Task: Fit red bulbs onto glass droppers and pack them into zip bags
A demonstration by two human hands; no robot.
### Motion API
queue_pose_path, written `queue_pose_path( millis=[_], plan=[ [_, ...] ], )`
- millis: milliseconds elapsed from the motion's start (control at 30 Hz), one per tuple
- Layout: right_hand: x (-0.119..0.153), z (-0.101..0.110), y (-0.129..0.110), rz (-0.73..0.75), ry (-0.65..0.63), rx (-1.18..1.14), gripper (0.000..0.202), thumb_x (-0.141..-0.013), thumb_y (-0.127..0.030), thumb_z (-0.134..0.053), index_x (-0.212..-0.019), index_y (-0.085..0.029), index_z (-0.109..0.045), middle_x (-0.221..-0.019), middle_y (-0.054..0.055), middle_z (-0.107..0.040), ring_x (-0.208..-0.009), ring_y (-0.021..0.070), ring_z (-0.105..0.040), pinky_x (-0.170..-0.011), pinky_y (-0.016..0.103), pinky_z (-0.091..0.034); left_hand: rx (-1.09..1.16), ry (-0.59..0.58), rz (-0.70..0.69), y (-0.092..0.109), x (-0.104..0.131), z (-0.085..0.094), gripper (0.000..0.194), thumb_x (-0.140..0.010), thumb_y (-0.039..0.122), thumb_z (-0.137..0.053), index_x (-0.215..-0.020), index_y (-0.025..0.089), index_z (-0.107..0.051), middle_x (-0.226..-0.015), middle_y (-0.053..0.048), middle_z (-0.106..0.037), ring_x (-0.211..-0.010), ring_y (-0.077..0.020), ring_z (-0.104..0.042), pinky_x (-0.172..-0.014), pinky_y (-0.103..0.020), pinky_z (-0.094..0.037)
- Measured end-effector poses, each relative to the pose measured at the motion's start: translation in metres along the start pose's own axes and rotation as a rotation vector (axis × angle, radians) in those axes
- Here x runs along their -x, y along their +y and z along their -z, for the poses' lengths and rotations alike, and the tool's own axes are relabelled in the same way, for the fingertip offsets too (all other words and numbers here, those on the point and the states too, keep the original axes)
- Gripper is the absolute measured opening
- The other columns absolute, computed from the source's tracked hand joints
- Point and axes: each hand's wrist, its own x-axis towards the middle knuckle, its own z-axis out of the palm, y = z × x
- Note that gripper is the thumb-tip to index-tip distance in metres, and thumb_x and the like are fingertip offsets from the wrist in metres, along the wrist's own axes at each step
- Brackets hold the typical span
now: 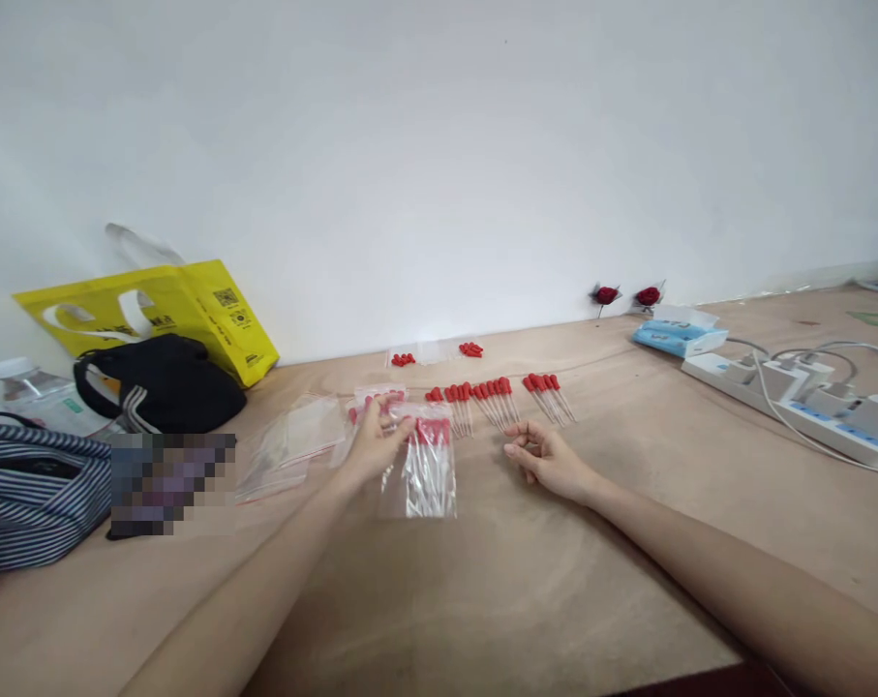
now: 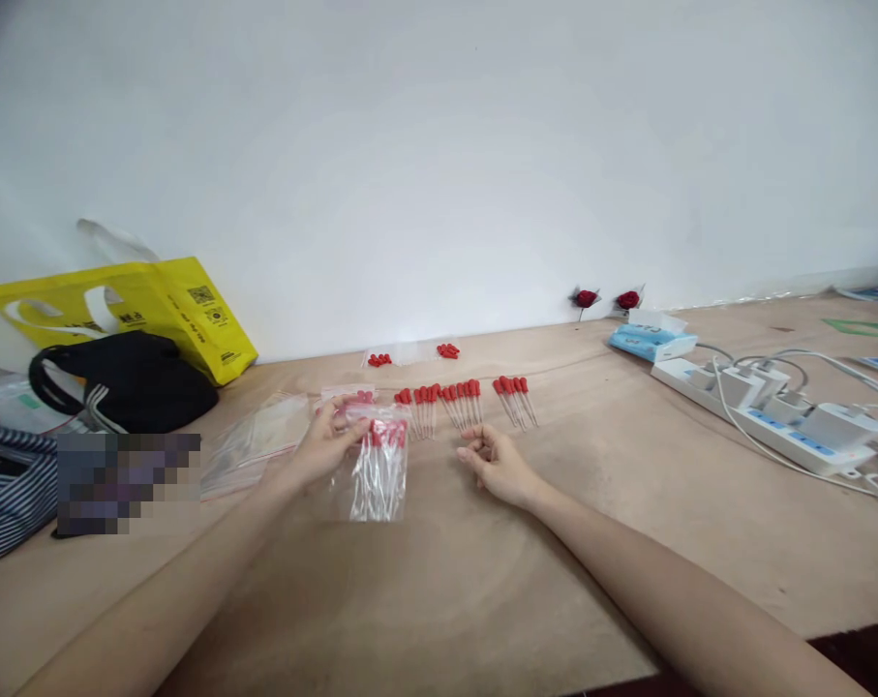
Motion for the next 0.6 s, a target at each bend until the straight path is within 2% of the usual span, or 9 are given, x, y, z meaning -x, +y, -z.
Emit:
queue_pose_path(
  millis=[100,133,200,300,400,467,533,600],
  plan=[
    [0.0,0.002,0.001,-0.006,0.001,0.011,0.037,-0.067,-0.043,-0.059,-0.09,-0.018,-0.044,-0.068,-0.005,-0.042,-0.044,0.0034,-0.04,-0.039,0.019,-0.036,-0.279,0.187,0.013,0.003,-0.032,0.021,0.039,-0.078,0.023,-0.055,-0.112,0.018,-0.036,-0.082,-0.004,-0.061,-0.064,-0.0125,-0.062,-0.058,-0.025,-0.051],
    [0.001,0.002,0.001,-0.008,0.0,0.013,0.038,-0.067,-0.044,-0.059,-0.09,-0.018,-0.044,-0.068,-0.005,-0.042,-0.044,0.0035,-0.041,-0.04,0.019,-0.036,-0.334,0.213,0.011,0.005,-0.042,0.024,0.039,-0.079,0.021,-0.054,-0.112,0.017,-0.036,-0.083,-0.005,-0.061,-0.066,-0.0134,-0.063,-0.06,-0.026,-0.051],
    [0.001,0.002,0.002,-0.012,0.0,0.014,0.039,-0.067,-0.044,-0.059,-0.091,-0.018,-0.044,-0.069,-0.005,-0.042,-0.045,0.0036,-0.041,-0.04,0.019,-0.036,-0.431,0.252,0.004,0.006,-0.059,0.026,0.041,-0.078,0.02,-0.054,-0.114,0.015,-0.036,-0.083,-0.007,-0.062,-0.071,-0.0163,-0.063,-0.063,-0.029,-0.05],
    [0.001,0.004,0.002,-0.015,0.011,0.014,0.039,-0.068,-0.045,-0.058,-0.091,-0.018,-0.044,-0.069,-0.005,-0.042,-0.045,0.0034,-0.041,-0.04,0.019,-0.036,-0.601,0.296,-0.019,0.006,-0.077,0.021,0.05,-0.068,0.019,-0.063,-0.113,0.014,-0.04,-0.085,-0.01,-0.062,-0.086,-0.0255,-0.06,-0.075,-0.036,-0.045],
    [0.002,0.006,0.002,-0.019,0.019,0.019,0.038,-0.068,-0.044,-0.058,-0.091,-0.018,-0.044,-0.068,-0.005,-0.041,-0.044,0.0031,-0.04,-0.039,0.019,-0.035,-0.752,0.331,-0.036,0.003,-0.086,0.015,0.052,-0.064,0.017,-0.064,-0.112,0.015,-0.043,-0.093,-0.013,-0.061,-0.1,-0.0317,-0.052,-0.085,-0.041,-0.038],
    [0.002,0.007,0.002,-0.025,0.019,0.026,0.037,-0.068,-0.044,-0.058,-0.091,-0.018,-0.044,-0.069,-0.005,-0.041,-0.043,0.003,-0.04,-0.039,0.019,-0.034,-0.824,0.36,-0.045,0.002,-0.086,0.016,0.05,-0.066,0.021,-0.063,-0.112,0.016,-0.044,-0.101,-0.015,-0.059,-0.107,-0.033,-0.047,-0.089,-0.043,-0.033],
    [0.002,0.008,0.002,-0.025,0.008,0.032,0.037,-0.069,-0.043,-0.058,-0.091,-0.018,-0.044,-0.069,-0.005,-0.041,-0.044,0.0033,-0.04,-0.04,0.019,-0.035,-0.876,0.403,-0.05,0.003,-0.083,0.025,0.047,-0.068,0.027,-0.06,-0.112,0.016,-0.045,-0.108,-0.015,-0.055,-0.113,-0.0336,-0.04,-0.093,-0.046,-0.028],
    [0.002,0.009,0.002,-0.02,-0.01,0.039,0.036,-0.069,-0.042,-0.058,-0.091,-0.018,-0.044,-0.069,-0.005,-0.041,-0.045,0.0039,-0.041,-0.041,0.02,-0.036,-0.932,0.453,-0.034,0.003,-0.075,0.043,0.043,-0.073,0.031,-0.055,-0.112,0.015,-0.047,-0.113,-0.017,-0.052,-0.116,-0.0341,-0.036,-0.094,-0.048,-0.026]
  ],
)
